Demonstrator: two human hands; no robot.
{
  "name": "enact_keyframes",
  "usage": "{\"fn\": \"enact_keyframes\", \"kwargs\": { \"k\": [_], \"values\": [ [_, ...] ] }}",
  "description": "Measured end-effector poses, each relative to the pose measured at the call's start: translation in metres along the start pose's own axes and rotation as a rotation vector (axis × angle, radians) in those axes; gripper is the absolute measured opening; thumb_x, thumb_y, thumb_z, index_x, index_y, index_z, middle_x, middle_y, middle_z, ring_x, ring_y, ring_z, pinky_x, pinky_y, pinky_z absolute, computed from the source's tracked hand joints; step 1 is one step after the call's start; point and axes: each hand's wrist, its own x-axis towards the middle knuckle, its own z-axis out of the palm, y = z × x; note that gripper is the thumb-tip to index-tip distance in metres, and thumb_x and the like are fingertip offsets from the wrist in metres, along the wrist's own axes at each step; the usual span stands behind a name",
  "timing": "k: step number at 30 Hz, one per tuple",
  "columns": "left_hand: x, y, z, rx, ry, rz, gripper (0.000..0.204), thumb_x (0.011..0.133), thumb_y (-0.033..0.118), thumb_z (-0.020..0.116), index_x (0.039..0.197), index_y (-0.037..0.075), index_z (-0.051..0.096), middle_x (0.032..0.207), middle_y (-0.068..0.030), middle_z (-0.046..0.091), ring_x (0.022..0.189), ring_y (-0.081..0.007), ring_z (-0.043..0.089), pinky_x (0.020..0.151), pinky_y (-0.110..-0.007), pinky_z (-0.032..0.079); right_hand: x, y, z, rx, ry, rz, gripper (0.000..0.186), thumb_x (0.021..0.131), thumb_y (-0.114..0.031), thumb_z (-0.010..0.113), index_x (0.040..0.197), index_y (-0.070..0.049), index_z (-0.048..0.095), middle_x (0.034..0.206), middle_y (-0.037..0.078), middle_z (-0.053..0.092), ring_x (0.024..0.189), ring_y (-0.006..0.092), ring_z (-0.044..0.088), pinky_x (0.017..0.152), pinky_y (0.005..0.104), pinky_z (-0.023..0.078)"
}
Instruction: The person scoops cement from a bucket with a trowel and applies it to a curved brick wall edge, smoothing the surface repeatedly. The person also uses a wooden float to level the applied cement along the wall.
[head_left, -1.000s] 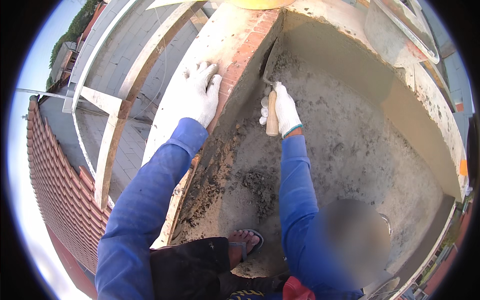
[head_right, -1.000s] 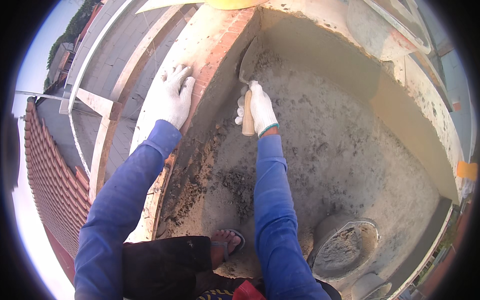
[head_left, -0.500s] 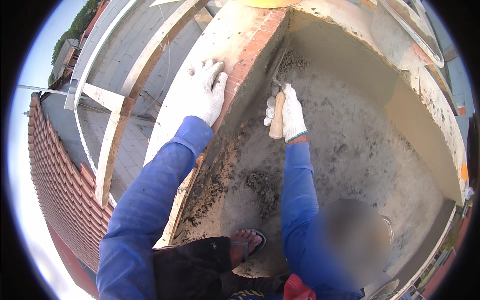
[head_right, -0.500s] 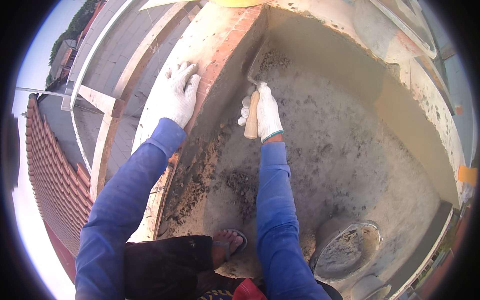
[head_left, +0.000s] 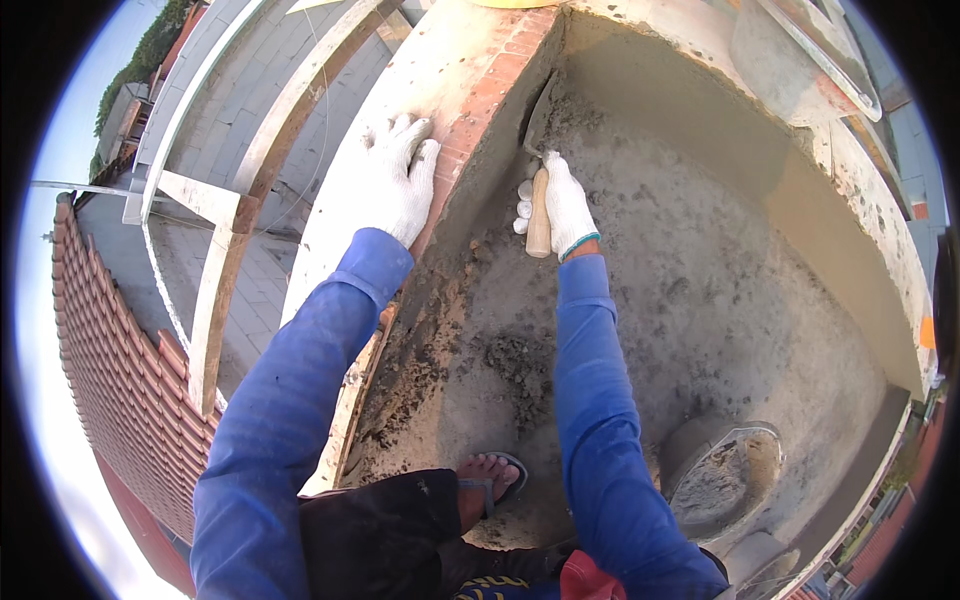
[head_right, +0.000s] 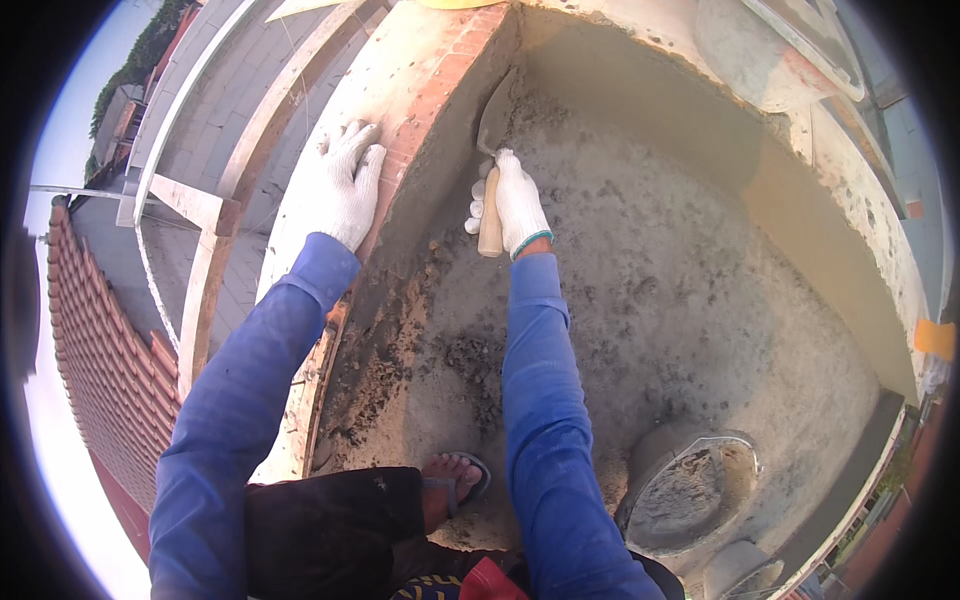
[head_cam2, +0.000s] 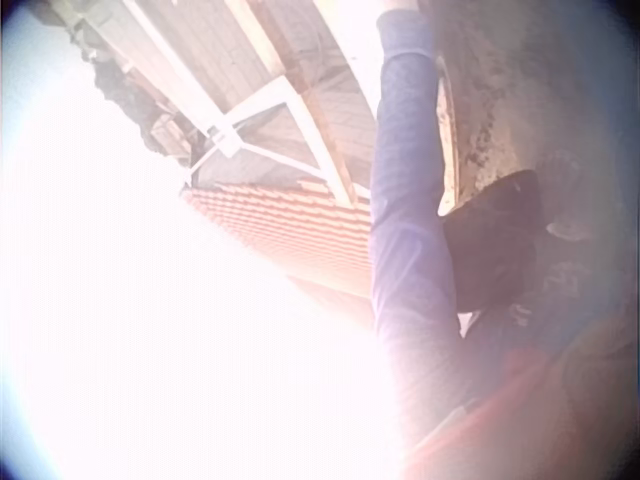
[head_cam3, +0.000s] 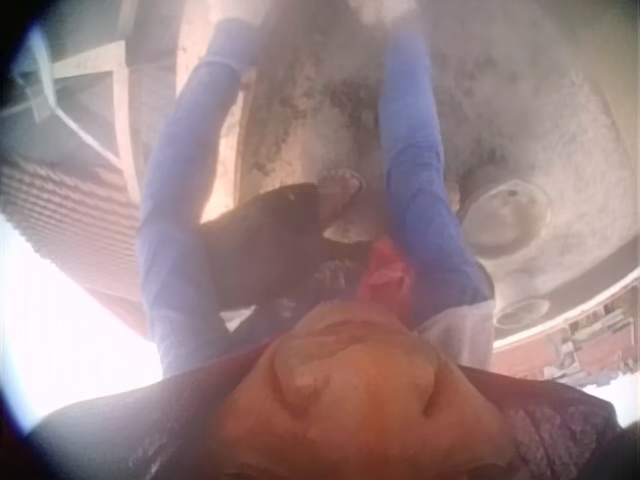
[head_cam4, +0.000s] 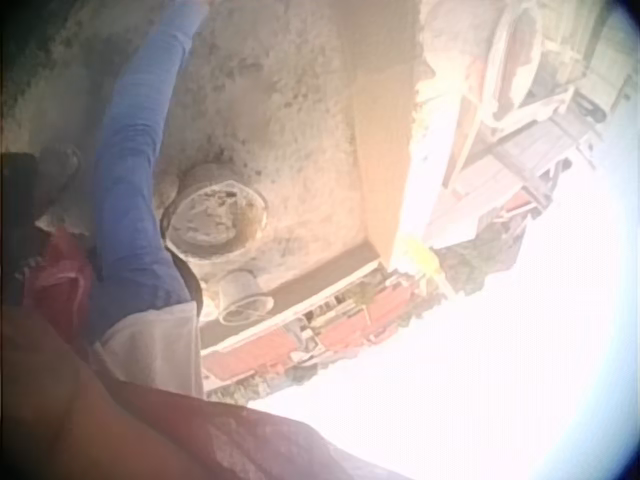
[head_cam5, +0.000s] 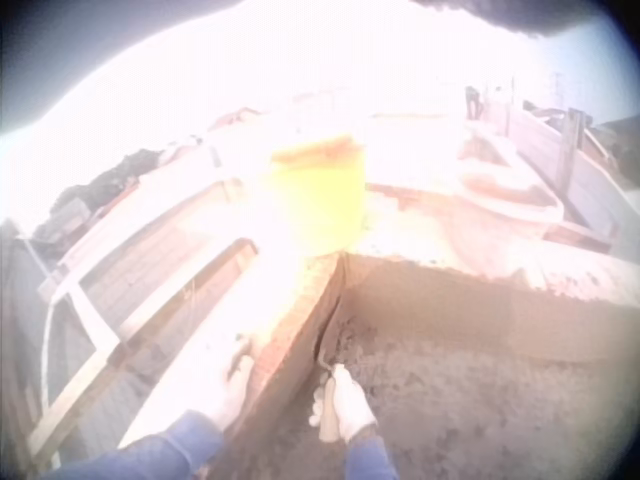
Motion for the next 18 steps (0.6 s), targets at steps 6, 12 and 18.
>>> {"fn": "enact_keyframes", "kwargs": {
  "k": [6, 12, 18],
  "values": [
    [-0.003, -0.011, 0.012, -0.014, 0.090, 0.041, 0.032, 0.108, 0.025, 0.065, 0.133, 0.008, 0.077, 0.144, -0.0157, 0.071, 0.142, -0.0392, 0.057, 0.127, -0.051, 0.036, 0.011, 0.002, -0.014, 0.018, -0.020, 0.012, 0.041, 0.113, -0.055, 0.052, 0.109, -0.015, 0.055, 0.075, 0.005, 0.055, 0.058, 0.0198, 0.054, 0.051, 0.0431, 0.048],
    [-0.002, 0.007, -0.003, 0.011, 0.065, 0.038, 0.033, 0.108, 0.025, 0.064, 0.133, 0.008, 0.076, 0.139, -0.0141, 0.072, 0.138, -0.0369, 0.058, 0.126, -0.049, 0.036, 0.016, 0.001, -0.022, -0.085, -0.016, -0.003, 0.044, 0.112, -0.060, 0.053, 0.108, -0.016, 0.052, 0.074, 0.005, 0.057, 0.055, 0.0196, 0.053, 0.047, 0.0408, 0.047],
    [-0.004, -0.003, -0.008, 0.064, 0.011, -0.011, 0.036, 0.109, 0.026, 0.063, 0.139, 0.012, 0.076, 0.151, -0.0115, 0.068, 0.143, -0.0380, 0.057, 0.124, -0.045, 0.042, 0.020, 0.011, -0.014, -0.006, -0.041, 0.062, 0.048, 0.112, -0.063, 0.049, 0.109, -0.015, 0.054, 0.076, 0.004, 0.055, 0.058, 0.0194, 0.051, 0.053, 0.0408, 0.045]
  ]
}}
